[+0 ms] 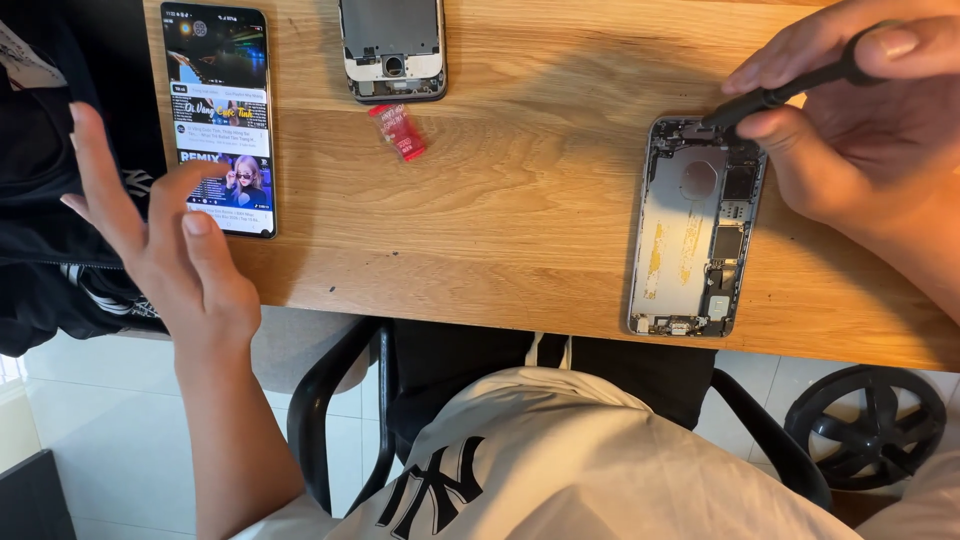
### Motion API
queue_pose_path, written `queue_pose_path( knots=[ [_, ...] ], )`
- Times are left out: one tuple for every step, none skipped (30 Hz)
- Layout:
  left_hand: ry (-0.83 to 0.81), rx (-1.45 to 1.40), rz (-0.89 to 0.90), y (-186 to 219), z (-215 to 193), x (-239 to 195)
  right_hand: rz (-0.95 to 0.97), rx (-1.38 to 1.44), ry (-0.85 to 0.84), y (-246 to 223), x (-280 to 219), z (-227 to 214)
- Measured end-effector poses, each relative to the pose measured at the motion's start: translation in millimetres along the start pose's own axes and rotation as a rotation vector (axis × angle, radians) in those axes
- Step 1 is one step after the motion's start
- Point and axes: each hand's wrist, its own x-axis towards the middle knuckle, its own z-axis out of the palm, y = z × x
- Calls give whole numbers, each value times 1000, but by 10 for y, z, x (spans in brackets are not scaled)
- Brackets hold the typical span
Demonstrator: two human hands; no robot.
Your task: The person uses a screwdriver to remove screws from the internal frame of a disassembled smartphone. They systematically unscrew multiple fasteners along the edges of the device's chassis while stabilizing the phone with their other hand.
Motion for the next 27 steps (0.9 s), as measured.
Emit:
queue_pose_path(
  knots=[
    [-41, 38, -38, 48, -3, 7, 40, 15, -4, -20, 1, 4],
    [-42, 39, -39, 102, -12, 37, 40, 16, -4, -16, 20, 20],
    [-88, 66, -82, 156, -20, 69, 24, 21, 0, -13, 39, 35],
    [-136, 94, -125, 211, -27, 102, 8, 25, 5, -9, 59, 49],
    [-136, 94, -124, 238, -34, 120, 9, 25, 6, -15, 39, 33],
    [-154, 90, -137, 264, -40, 139, 35, 43, 3, -20, 18, 17],
    [-172, 86, -150, 292, -46, 154, 63, 61, 0, -25, -3, 2],
    [-173, 86, -150, 266, -36, 142, 63, 61, 0, -27, -2, 20],
    [-139, 66, -135, 240, -28, 130, 61, 33, 25, -29, 1, 41],
    [-106, 46, -121, 212, -20, 119, 60, 5, 50, -29, 5, 62],
    [-107, 47, -122, 155, -3, 99, 61, 7, 49, -18, 16, 59],
    [-28, 15, -62, 99, 14, 77, 41, 31, 29, -6, 26, 57],
    [52, -17, 0, 41, 33, 56, 20, 54, 8, 6, 37, 53],
    [52, -17, -1, 45, 36, 49, 21, 54, 7, 0, 37, 56],
    [51, -5, -23, 50, 40, 42, 37, 51, 7, -7, 38, 58],
    [50, 7, -45, 55, 42, 35, 53, 47, 7, -15, 39, 59],
    [50, 7, -45, 66, 40, 37, 53, 47, 6, 3, 17, 42],
    [39, 5, -52, 77, 37, 38, 38, 52, -4, 21, -5, 24],
    [29, 2, -57, 88, 35, 45, 22, 57, -13, 40, -24, 4],
    [30, 2, -57, 91, 36, 41, 21, 56, -13, 47, -19, 12],
    [11, 19, -75, 94, 36, 33, 10, 33, 3, 54, -17, 22],
    [-9, 35, -93, 97, 37, 25, 0, 10, 19, 61, -15, 31],
    [-9, 36, -94, 85, 40, 29, 0, 11, 19, 37, -14, 31],
    [20, 19, -68, 73, 44, 32, 13, 5, 19, 13, -12, 31],
    [49, 1, -42, 60, 49, 38, 26, -1, 19, -10, -9, 29],
    [49, 2, -42, 75, 44, 40, 25, -1, 19, 30, -19, 29],
    [47, -5, -58, 90, 42, 40, 19, 39, 24, 68, -31, 28]
  ],
)
